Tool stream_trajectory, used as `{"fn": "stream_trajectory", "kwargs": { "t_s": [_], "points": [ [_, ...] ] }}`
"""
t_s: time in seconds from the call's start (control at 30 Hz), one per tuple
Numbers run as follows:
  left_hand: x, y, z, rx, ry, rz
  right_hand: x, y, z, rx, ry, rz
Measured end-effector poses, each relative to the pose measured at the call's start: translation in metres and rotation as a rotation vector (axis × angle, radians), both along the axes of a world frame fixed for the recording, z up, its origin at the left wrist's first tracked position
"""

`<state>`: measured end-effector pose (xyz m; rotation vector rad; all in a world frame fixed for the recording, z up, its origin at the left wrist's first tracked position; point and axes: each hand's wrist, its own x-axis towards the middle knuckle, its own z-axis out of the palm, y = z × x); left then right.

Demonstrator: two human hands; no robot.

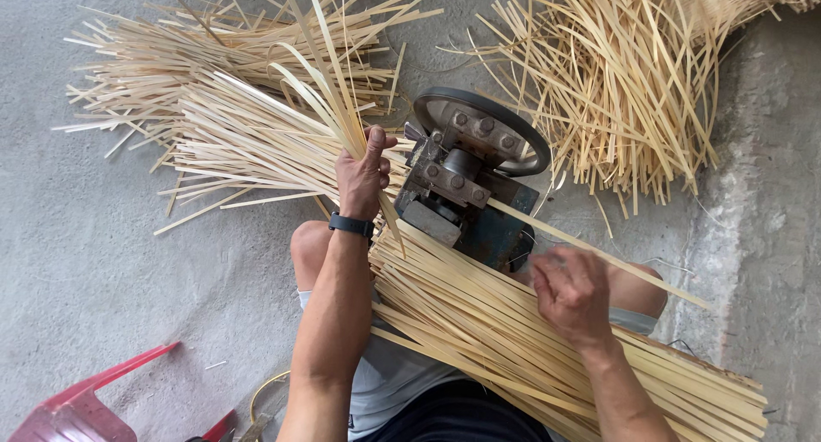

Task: The person sits on the floor and feeds long bamboo strips into a manual splitting machine. They hold a bundle in the left hand, feed individual strips through the machine with the right hand, and collect the split pieces into a growing pile on the floor.

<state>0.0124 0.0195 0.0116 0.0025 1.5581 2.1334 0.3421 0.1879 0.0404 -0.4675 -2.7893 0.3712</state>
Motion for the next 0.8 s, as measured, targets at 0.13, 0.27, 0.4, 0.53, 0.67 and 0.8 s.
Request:
{"fn": "stream_trajectory", "kwargs": {
  "t_s": [0.13,0.27,0.4,0.53,0.67,0.8],
  "points": [
    [-0.001,0.0,-0.001,0.023,-0.033,-0.012,0.016,-0.002,0.001,-0.389,-0.261,-0.069],
    [-0.003,0.001,-0.006,0.022,-0.026,-0.034,0.037,0.008,-0.012,-0.622,-0.359,-0.324],
    [-0.005,0.002,-0.011,0.073,-0.038,-0.027,0.067,0.031,-0.018,-0.633,-0.306,-0.322],
    [-0.006,0.0,-0.015,0.092,-0.029,-0.026,0.102,0.074,0.005,-0.467,-0.253,-0.369],
    [-0.006,-0.002,-0.015,0.115,-0.029,-0.027,0.116,0.104,0.029,-0.268,-0.172,-0.442],
    [-0.004,0.001,-0.012,0.085,-0.048,-0.005,0.091,0.101,0.031,-0.178,-0.138,-0.383]
  ]
}}
